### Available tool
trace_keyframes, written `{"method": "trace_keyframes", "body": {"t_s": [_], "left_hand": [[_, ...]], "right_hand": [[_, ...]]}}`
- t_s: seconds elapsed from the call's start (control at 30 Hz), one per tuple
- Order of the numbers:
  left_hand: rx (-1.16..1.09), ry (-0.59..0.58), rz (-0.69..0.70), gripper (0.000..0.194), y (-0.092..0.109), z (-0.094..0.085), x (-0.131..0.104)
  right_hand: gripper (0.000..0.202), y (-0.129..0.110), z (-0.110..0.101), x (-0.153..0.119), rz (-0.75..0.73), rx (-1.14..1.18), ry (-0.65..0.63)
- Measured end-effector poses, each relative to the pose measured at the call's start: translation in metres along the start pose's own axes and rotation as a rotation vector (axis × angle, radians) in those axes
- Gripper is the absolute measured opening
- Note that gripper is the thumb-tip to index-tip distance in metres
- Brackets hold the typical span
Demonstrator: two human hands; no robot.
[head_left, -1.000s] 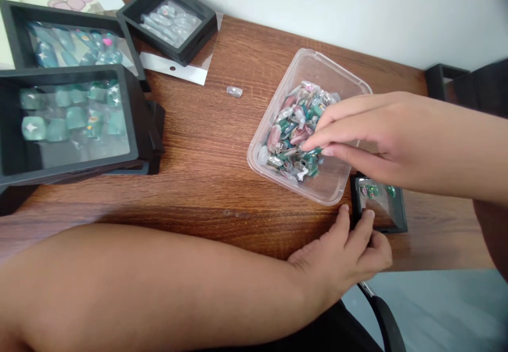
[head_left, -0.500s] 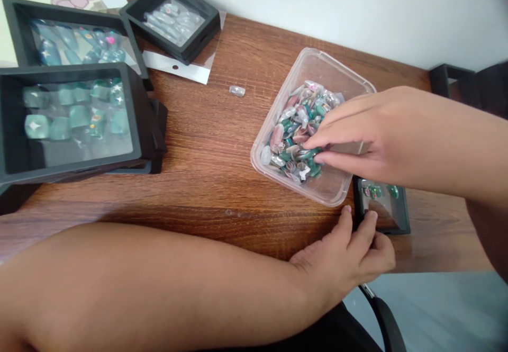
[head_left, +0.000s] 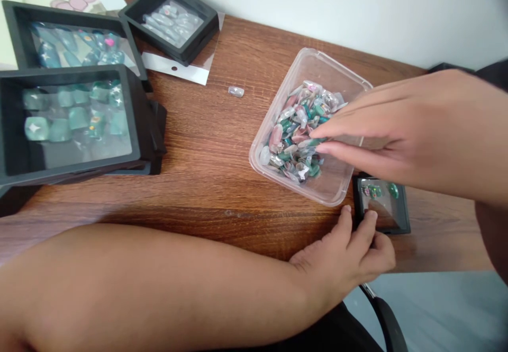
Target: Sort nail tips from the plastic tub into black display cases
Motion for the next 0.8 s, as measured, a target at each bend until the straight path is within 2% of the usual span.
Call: {"method": "trace_keyframes", "body": {"t_s": [0.07,0.13,0.27,0.4,0.57,0.8], "left_hand": [[-0.083,0.008,-0.057,0.078,-0.005,-0.001,-0.001],[-0.256,-0.006,-0.112,0.077,-0.009,0.003,-0.003],[-0.468,-0.014,-0.182,0.071,-0.013,0.008,-0.008],[-0.474,-0.004,-0.232,0.065,-0.016,0.009,-0.011],[-0.476,-0.004,-0.262,0.066,-0.017,0.009,-0.01],[-0.493,0.002,-0.294,0.065,-0.016,0.01,-0.012]], "right_hand": [[0.025,-0.002,-0.014,-0.005,-0.012,0.001,0.057],[0.018,0.001,-0.025,-0.012,0.021,0.056,0.102],[0.015,0.007,-0.032,-0.023,0.077,0.14,0.133],[0.015,0.007,-0.036,-0.026,0.096,0.1,0.164],[0.027,0.004,-0.031,-0.022,0.069,0.045,0.102],[0.025,0.003,-0.032,-0.021,0.069,0.119,0.105]]}}
Point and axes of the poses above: each hand's wrist, its own x-axis towards the middle knuckle, its own z-axis out of the palm, y = z × x, the point moved 10 cm from there along x, towards the middle knuckle
